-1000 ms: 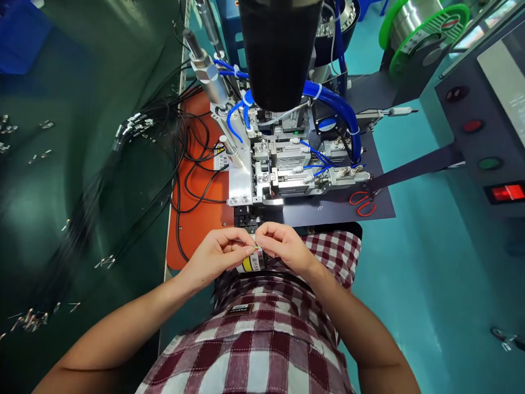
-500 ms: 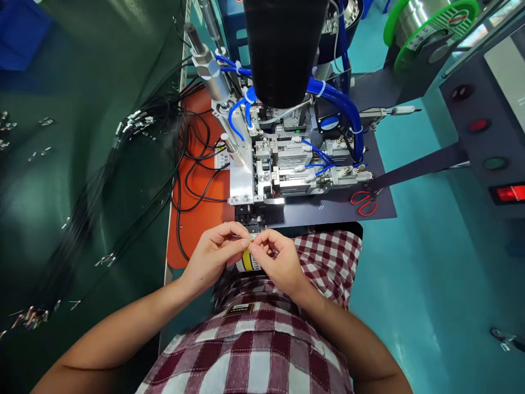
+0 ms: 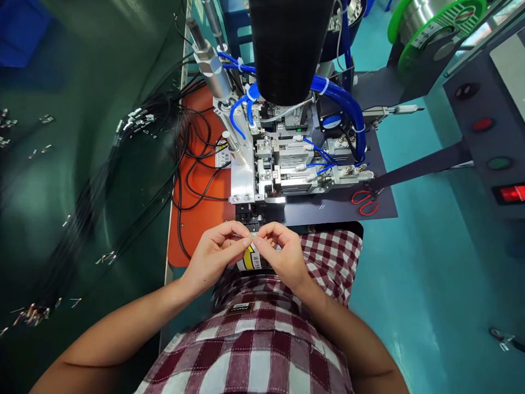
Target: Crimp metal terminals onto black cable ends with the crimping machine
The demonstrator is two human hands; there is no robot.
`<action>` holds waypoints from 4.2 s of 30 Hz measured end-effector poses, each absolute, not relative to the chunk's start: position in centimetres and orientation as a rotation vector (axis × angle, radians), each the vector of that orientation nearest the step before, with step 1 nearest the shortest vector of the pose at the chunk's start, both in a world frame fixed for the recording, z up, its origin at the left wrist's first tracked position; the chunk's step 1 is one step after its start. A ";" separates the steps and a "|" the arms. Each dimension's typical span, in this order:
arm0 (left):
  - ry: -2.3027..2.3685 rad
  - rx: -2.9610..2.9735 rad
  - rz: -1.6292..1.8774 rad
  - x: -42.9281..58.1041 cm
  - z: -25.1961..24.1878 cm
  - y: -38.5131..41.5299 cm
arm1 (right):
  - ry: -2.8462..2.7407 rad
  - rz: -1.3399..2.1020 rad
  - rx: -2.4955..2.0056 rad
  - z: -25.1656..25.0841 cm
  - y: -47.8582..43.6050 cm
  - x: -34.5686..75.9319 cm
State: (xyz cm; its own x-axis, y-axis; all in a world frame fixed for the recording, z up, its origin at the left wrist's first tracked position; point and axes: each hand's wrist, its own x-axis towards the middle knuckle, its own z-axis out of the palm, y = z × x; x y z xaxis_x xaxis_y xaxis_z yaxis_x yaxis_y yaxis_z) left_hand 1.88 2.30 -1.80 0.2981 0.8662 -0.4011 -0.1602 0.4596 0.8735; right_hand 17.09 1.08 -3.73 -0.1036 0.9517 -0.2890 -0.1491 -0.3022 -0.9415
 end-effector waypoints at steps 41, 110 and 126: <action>1.068 0.815 0.790 2.1 -2.8 1.9 | -0.845 1.605 -1.246 -4.3 0.4 16.9; 1.285 2.700 0.545 -0.6 -5.7 4.8 | -1.095 1.556 -1.431 -7.8 5.0 17.9; 1.246 2.815 0.488 -0.6 -5.3 4.9 | -1.251 1.412 -1.446 -8.3 4.5 17.9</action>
State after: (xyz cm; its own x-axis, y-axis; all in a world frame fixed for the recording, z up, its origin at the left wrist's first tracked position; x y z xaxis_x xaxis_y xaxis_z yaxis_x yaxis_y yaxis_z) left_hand -0.57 4.92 -5.26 0.6314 0.7259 0.2729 0.7180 -0.6801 0.1479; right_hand 17.88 4.49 -8.29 -0.0844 0.9624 -0.2583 0.1398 -0.2452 -0.9593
